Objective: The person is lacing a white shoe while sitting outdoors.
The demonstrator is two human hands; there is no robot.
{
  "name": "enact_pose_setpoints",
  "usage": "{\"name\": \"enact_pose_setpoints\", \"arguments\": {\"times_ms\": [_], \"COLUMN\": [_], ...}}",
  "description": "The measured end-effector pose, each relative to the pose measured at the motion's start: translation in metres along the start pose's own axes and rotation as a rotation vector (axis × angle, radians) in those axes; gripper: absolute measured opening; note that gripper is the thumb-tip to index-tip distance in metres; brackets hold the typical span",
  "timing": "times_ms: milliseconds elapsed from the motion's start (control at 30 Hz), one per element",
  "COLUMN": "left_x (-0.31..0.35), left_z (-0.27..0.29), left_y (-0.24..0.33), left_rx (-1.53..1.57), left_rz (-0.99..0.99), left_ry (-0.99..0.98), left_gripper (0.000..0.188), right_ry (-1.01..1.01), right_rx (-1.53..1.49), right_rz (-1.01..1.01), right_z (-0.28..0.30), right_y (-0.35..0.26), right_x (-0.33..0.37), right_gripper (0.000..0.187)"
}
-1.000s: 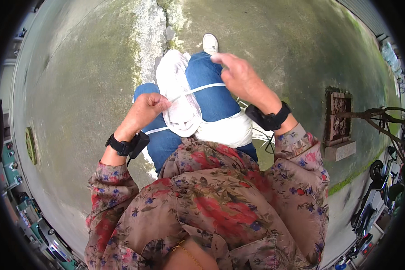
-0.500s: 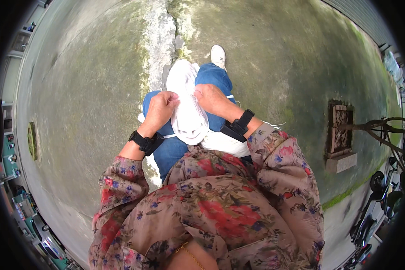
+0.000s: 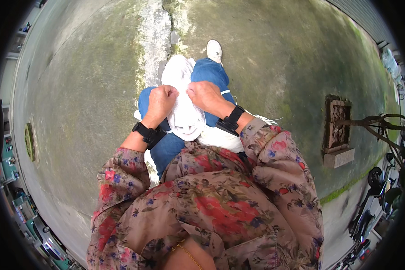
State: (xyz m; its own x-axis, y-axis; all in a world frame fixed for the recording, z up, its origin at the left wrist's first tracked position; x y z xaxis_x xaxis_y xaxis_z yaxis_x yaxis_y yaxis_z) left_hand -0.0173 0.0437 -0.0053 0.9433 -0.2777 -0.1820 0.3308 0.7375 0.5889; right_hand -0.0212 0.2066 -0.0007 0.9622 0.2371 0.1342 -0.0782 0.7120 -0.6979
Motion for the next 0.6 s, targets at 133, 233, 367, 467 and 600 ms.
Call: {"name": "enact_pose_setpoints", "arguments": {"times_ms": [133, 233, 367, 467, 600], "left_x": [-0.002, -0.001, 0.0, 0.001, 0.003], "left_z": [-0.002, -0.002, -0.003, -0.002, -0.001], "left_y": [-0.007, -0.007, -0.008, -0.007, -0.006], "left_rx": [0.111, 0.128, 0.138, 0.134, 0.145], "left_rz": [0.136, 0.172, 0.157, 0.155, 0.144], "left_ry": [-0.044, -0.035, -0.009, -0.01, 0.0], "left_gripper": [0.015, 0.015, 0.015, 0.015, 0.016], "right_ry": [0.003, 0.07, 0.101, 0.096, -0.049], "right_rx": [0.007, -0.007, -0.013, -0.035, -0.207], "right_rz": [-0.028, -0.012, -0.046, -0.067, -0.253], "right_z": [-0.006, -0.01, -0.015, -0.018, -0.018], "right_y": [0.004, 0.002, 0.002, 0.005, 0.006], "right_x": [-0.001, -0.002, -0.004, -0.006, -0.011], "right_gripper": [0.019, 0.018, 0.019, 0.019, 0.018]}}
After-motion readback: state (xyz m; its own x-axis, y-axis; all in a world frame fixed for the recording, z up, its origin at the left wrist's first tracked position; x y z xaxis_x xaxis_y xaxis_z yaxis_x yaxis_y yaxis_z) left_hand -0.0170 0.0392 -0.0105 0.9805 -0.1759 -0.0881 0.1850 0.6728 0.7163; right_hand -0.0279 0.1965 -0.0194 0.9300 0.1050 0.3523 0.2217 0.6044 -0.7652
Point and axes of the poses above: each hand's wrist, its own x-axis away from the middle knuckle, its own z-axis out of the back of the hand, y = z × x, the point moved 2 cm from there along -x, towards the middle knuckle, and after that the axes turned 10 degrees about -z, right-handed, at the moved point
